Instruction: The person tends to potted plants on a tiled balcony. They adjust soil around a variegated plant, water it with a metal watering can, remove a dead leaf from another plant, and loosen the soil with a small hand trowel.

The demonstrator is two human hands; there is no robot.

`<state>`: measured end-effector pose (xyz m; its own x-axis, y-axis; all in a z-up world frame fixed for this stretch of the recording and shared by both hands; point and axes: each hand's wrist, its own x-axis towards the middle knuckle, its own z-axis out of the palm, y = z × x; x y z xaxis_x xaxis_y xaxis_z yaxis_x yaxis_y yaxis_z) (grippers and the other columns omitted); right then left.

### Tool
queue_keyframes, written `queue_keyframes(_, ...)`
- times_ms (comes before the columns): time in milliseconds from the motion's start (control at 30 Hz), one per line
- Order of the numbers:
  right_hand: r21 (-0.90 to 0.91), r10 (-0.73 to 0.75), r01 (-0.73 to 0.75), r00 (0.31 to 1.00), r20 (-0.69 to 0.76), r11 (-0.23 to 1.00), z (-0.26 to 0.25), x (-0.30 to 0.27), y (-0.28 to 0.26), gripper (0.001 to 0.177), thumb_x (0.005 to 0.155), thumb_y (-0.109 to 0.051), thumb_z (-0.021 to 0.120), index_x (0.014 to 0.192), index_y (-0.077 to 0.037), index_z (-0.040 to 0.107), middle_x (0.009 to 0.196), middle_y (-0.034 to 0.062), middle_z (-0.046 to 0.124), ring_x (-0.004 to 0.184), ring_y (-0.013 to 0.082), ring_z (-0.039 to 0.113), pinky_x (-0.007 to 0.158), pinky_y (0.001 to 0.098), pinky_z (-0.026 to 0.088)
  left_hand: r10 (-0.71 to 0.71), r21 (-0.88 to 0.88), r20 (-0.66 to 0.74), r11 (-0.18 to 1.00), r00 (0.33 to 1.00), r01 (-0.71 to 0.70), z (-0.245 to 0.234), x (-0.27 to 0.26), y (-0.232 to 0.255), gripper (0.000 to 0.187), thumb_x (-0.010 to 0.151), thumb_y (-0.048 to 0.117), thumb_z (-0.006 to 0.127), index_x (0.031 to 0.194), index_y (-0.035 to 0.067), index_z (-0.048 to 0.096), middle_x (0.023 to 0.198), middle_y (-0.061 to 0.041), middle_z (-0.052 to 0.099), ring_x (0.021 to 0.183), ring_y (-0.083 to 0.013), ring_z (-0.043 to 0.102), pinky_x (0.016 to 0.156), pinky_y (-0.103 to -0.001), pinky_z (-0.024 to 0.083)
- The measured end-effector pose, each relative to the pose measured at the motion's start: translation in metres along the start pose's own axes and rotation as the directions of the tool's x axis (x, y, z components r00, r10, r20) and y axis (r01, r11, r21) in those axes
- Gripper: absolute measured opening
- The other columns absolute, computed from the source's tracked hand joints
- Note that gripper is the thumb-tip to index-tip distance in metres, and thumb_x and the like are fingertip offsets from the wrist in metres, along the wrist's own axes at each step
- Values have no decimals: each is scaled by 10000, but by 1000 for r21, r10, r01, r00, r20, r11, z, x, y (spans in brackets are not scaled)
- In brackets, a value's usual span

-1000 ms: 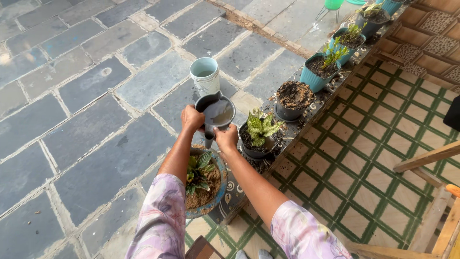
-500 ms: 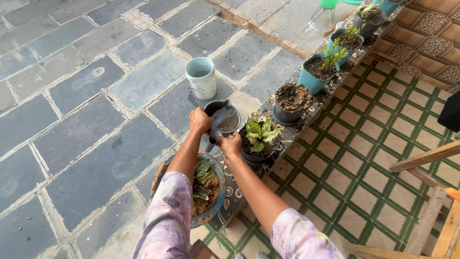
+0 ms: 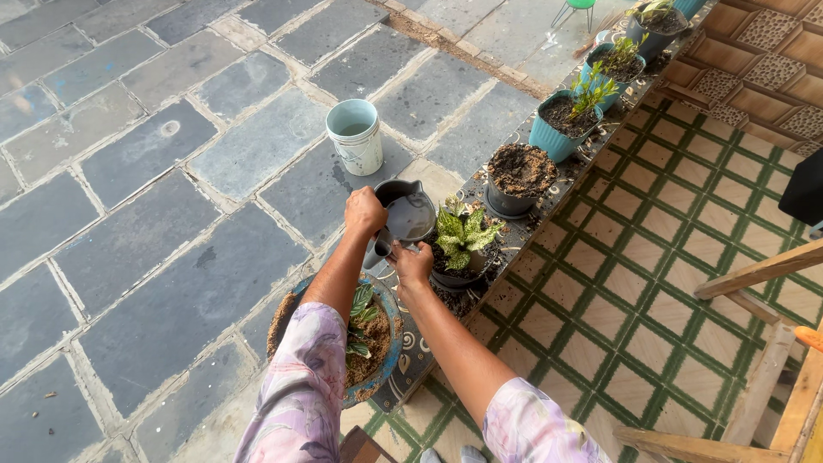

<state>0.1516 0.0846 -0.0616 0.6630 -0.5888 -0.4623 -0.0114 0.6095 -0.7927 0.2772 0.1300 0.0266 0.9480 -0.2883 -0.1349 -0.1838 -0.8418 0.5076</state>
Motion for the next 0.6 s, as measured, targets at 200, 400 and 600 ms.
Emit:
queue_keyframes(200,57,30,-30,1000,4,998,1,-13,-10,605,928,-4,660,1410,58,299,1173,282,644,1003,295,718,886,377,652,63,74,-30,995,998,-61,7,2,6,281,783,53,759,1045,-48,751,1125,-273,716,1106,-375,699,950,-415,568)
queue_keyframes(400,45,46,-45,999,-23,998,0,-25,-21,609,923,1,662,1417,40,307,1156,263,633,998,299,730,894,360,658,79,90,-31,993,996,-76,10,4,10,283,776,31,750,1046,-53,745,1122,-268,713,1096,-373,700,923,-418,578)
queue_keyframes(600,39,40,-38,999,-33,998,-2,-28,-26,636,922,-3,663,1439,35,295,1172,264,631,984,284,732,891,355,654,73,100,-8,992,997,-72,11,4,14,290,778,51,765,1054,-39,750,1139,-266,718,1099,-375,702,928,-420,578)
